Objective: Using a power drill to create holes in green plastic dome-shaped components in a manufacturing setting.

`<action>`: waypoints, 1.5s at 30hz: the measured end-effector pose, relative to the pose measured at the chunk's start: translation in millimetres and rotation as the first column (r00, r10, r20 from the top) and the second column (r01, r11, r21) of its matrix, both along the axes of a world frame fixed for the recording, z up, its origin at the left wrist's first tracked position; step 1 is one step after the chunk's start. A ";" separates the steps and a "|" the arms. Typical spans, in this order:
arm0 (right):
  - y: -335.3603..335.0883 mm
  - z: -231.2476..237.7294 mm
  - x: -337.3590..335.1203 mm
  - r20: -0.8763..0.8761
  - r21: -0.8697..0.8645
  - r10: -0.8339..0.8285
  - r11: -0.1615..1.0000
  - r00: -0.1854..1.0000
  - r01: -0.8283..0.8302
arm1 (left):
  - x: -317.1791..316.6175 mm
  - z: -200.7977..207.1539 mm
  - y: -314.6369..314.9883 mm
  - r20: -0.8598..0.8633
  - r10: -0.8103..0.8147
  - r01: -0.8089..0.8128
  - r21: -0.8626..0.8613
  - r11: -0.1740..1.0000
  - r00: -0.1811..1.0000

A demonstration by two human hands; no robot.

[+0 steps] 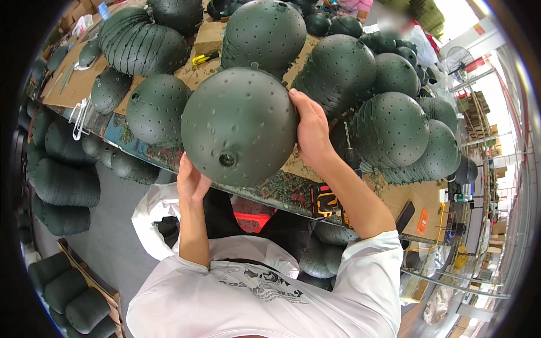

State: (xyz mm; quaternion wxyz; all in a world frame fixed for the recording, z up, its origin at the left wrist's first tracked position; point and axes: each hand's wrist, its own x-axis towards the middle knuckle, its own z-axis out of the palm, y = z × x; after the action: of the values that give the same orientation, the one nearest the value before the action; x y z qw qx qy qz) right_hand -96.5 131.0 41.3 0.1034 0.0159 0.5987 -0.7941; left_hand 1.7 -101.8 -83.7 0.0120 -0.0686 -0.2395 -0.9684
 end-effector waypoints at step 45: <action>1.6 -22.6 -4.9 -0.150 0.369 0.064 0.929 0.987 -0.004 | 12.9 7.9 -4.1 0.004 -0.001 0.000 0.165 0.986 1.000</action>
State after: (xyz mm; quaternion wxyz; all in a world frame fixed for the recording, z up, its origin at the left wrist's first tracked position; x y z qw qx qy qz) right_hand -101.4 132.7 18.7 0.0641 -0.0392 0.7431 -0.6649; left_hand 14.7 -105.9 -75.8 0.0169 -0.0654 -0.1586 -0.9850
